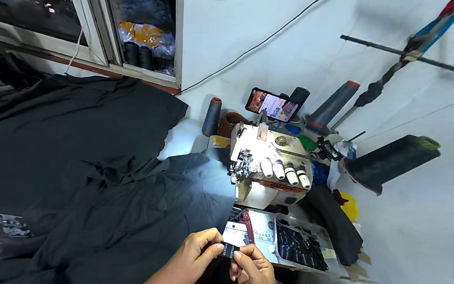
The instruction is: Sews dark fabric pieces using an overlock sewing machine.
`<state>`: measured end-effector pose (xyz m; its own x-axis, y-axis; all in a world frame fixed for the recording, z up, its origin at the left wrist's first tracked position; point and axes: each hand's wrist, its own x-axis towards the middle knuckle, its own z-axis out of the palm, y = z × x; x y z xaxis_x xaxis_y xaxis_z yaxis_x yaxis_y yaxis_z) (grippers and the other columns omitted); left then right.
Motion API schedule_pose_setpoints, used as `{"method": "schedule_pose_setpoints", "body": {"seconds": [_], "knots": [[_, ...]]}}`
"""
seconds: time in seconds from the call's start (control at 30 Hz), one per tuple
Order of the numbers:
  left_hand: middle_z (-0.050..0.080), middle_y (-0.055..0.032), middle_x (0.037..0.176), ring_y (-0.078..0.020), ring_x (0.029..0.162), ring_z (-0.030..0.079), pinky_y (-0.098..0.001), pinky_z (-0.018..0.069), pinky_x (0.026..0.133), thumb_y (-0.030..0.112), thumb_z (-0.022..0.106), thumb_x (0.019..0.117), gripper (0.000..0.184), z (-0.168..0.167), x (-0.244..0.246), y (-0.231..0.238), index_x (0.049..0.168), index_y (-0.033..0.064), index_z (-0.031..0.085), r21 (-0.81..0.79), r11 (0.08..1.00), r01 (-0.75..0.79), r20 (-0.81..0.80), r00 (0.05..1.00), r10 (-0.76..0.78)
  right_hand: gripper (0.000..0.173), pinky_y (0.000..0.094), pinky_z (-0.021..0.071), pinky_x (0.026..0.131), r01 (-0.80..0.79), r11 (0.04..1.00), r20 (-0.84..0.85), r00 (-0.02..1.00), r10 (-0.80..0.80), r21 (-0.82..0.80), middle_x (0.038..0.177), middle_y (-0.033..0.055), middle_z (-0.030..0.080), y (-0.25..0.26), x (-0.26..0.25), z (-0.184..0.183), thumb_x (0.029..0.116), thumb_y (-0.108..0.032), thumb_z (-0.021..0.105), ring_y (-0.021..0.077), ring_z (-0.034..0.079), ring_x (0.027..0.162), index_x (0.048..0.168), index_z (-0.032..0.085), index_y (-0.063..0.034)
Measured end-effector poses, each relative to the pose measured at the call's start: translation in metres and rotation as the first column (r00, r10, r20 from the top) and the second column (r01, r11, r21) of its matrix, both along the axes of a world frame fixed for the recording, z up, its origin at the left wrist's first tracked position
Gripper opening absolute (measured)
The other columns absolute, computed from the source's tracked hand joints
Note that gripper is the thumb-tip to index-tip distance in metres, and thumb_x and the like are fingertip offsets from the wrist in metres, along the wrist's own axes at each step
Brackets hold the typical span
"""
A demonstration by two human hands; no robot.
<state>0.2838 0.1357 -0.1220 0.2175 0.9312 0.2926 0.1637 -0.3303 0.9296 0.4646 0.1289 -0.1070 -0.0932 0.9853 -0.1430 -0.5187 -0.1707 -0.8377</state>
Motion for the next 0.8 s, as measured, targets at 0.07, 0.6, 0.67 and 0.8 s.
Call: {"method": "schedule_pose_setpoints", "body": {"seconds": [0.07, 0.6, 0.67, 0.8], "knots": [[0.059, 0.0011, 0.082, -0.0025, 0.07, 0.055, -0.0165, 0.0457, 0.063, 0.017, 0.059, 0.0997, 0.011, -0.001, 0.004, -0.002, 0.099, 0.0063, 0.062, 0.01, 0.993, -0.119, 0.023, 0.993, 0.119, 0.019, 0.0227, 0.0566, 0.054, 0.036, 0.999, 0.002, 0.999, -0.036, -0.003, 0.068, 0.0078, 0.068, -0.001, -0.002, 0.0, 0.09, 0.013, 0.054, 0.0098, 0.064, 0.054, 0.084, 0.066, -0.0004], [0.075, 0.0008, 0.089, -0.0058, 0.077, 0.072, -0.0225, 0.0618, 0.075, 0.004, 0.068, 0.0928, 0.012, 0.01, 0.019, -0.016, 0.104, 0.0019, 0.073, -0.207, 0.973, -0.104, 0.276, 0.948, 0.16, 0.015, 0.0195, 0.0546, 0.055, 0.059, 0.972, 0.202, 0.974, -0.107, 0.229, 0.08, 0.0023, 0.068, -0.007, -0.009, -0.013, 0.0858, 0.012, 0.064, 0.0037, 0.06, 0.057, 0.088, 0.073, -0.0003], [0.075, 0.0003, 0.088, -0.0067, 0.076, 0.073, -0.0233, 0.0625, 0.075, 0.004, 0.068, 0.0932, 0.012, 0.009, 0.019, -0.015, 0.103, 0.0016, 0.073, -0.21, 0.973, -0.098, 0.285, 0.946, 0.157, 0.015, 0.0196, 0.0547, 0.055, 0.062, 0.974, 0.193, 0.975, -0.105, 0.219, 0.08, 0.0032, 0.068, -0.006, -0.01, -0.013, 0.0856, 0.012, 0.064, 0.004, 0.06, 0.057, 0.088, 0.073, 0.0001], [0.076, 0.0003, 0.088, -0.0066, 0.076, 0.073, -0.0238, 0.0626, 0.075, 0.004, 0.068, 0.0936, 0.011, 0.009, 0.02, -0.015, 0.103, 0.0016, 0.073, -0.213, 0.973, -0.086, 0.293, 0.945, 0.147, 0.015, 0.0194, 0.0547, 0.055, 0.06, 0.977, 0.197, 0.975, -0.101, 0.203, 0.08, 0.003, 0.068, -0.005, -0.01, -0.012, 0.0854, 0.012, 0.064, 0.0037, 0.06, 0.058, 0.088, 0.073, 0.0007]]}}
